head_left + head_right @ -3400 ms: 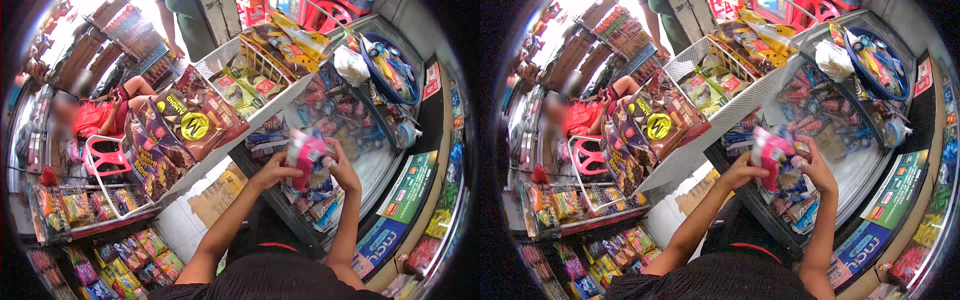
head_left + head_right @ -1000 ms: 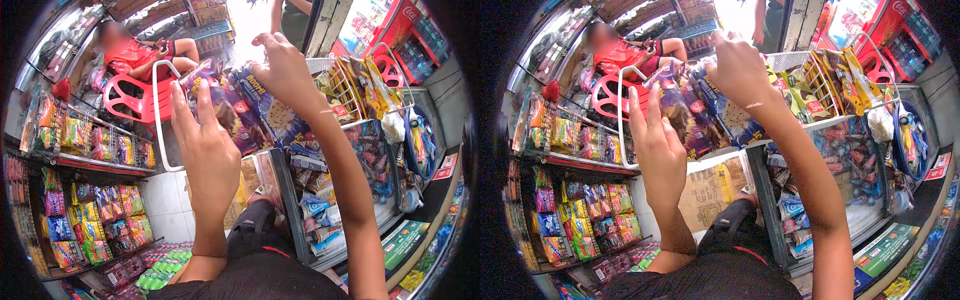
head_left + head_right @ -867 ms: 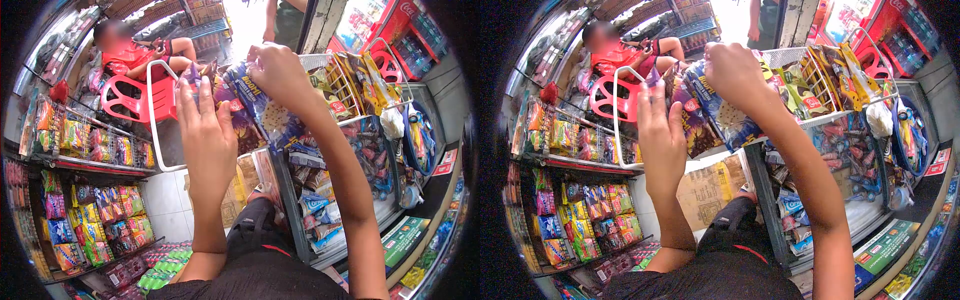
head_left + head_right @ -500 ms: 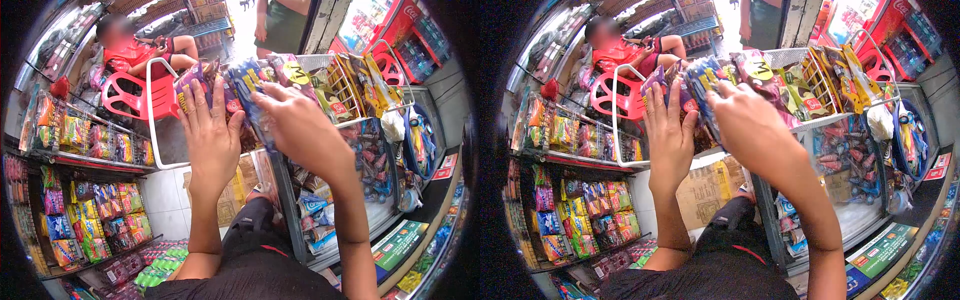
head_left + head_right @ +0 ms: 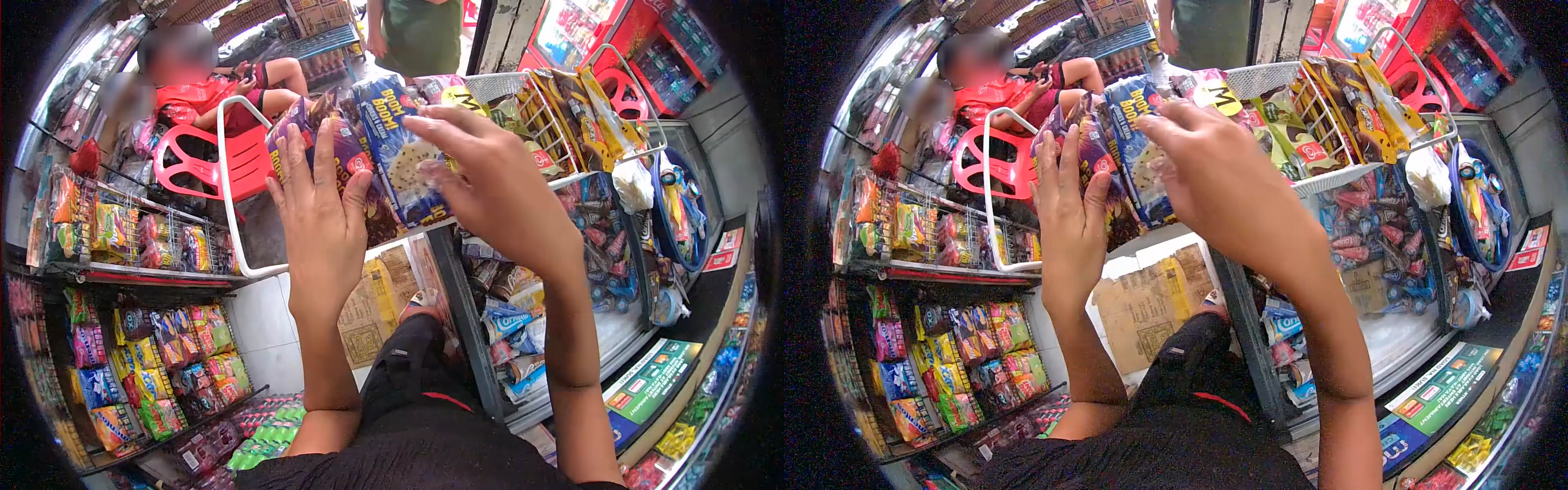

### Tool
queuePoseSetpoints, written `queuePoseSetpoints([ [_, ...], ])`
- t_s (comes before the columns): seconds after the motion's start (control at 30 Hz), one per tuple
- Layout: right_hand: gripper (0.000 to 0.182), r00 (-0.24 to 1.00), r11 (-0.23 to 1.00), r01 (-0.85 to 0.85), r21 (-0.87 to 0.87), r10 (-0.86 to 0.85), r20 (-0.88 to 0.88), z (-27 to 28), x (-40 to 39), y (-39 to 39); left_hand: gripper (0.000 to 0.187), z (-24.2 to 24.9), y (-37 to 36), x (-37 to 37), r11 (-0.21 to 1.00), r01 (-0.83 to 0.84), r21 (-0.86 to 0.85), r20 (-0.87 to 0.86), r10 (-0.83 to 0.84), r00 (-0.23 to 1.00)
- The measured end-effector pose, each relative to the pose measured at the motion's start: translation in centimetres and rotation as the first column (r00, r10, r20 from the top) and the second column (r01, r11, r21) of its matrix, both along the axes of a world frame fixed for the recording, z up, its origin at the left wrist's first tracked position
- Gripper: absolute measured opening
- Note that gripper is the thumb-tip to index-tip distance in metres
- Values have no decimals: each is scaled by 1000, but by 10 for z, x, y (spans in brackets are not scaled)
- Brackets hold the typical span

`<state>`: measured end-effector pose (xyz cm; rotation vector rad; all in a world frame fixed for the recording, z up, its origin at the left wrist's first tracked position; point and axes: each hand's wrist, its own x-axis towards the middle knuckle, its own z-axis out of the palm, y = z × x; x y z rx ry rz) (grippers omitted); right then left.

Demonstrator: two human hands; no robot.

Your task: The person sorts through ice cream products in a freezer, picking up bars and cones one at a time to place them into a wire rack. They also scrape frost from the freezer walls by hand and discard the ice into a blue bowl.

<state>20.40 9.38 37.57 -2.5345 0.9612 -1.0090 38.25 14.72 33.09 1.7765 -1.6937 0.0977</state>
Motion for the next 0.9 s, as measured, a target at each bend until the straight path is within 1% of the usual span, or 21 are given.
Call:
queuePoseSetpoints([
  [0.03,39,1000,1000,4,2,-4,-1,2,-7,4,51,1,1,0,1000,-5,-2,-3,5,1000],
  [0.1,31,993,988,-38,151,20,118,6,-22,15,50,2,2,1,1000,8,-8,-19,-8,1000],
  [0.13,27,988,995,-23,94,9,152,4,-28,20,50,2,2,1,1000,17,-17,-37,-18,999],
  [0.17,27,988,995,-11,97,-4,152,0,-37,26,50,2,3,2,999,29,-14,-37,-30,999],
  [0.23,25,945,955,-80,287,-19,327,-14,-57,40,49,2,3,2,999,42,-33,-34,-43,998],
  [0.27,23,926,965,-52,258,-50,375,-23,-64,46,45,4,3,1,998,36,-60,-32,-38,999],
  [0.33,20,903,917,-72,393,-108,416,-39,-93,61,44,8,4,-1,995,48,-91,-18,-50,999],
  [0.4,17,797,913,-25,406,-227,559,-67,-123,74,38,13,4,-9,977,55,-206,-8,-58,998],
  [0.43,17,791,912,-3,409,-248,559,-75,-134,81,38,17,7,-16,976,78,-203,-8,-82,997],
  [0.5,23,498,832,-76,549,-445,744,-84,-150,94,30,22,12,-29,920,128,-370,-20,-145,989],
  [0.53,23,488,833,-55,550,-458,743,-85,-156,99,22,21,14,-35,862,204,-465,-12,-237,972],
  [0.57,24,399,842,-123,526,-444,803,-86,-160,103,22,21,18,-46,857,227,-462,-15,-263,965],
  [0.6,25,301,850,-183,494,-430,851,-87,-165,108,22,20,24,-60,798,375,-472,-25,-437,899],
  [0.63,25,287,852,-152,500,-446,848,-93,-169,112,23,19,28,-77,711,511,-483,-35,-599,800],
  [0.7,19,128,831,-207,516,-500,856,-115,-174,115,23,0,32,-115,605,690,-396,-132,-782,609],
  [0.73,12,168,773,-82,629,-611,774,-131,-175,114,25,-17,32,-136,581,737,-344,-243,-814,528],
  [0.77,13,185,690,47,722,-717,672,-145,-175,113,27,-38,30,-157,544,786,-293,-352,-826,441],
  [0.8,13,151,686,83,722,-725,672,-149,-176,114,30,-58,27,-176,572,788,-226,-562,-738,374],
  [0.83,20,30,632,61,773,-775,631,-152,-178,114,35,-79,22,-192,585,798,-147,-738,-601,305],
  [0.87,35,-86,576,21,817,-813,576,-157,-179,114,40,-101,14,-204,589,806,-58,-959,-258,120],
  [0.9,35,-109,571,37,820,-814,571,-173,-181,113,46,-124,8,-214,561,827,42,-987,154,-54],
])
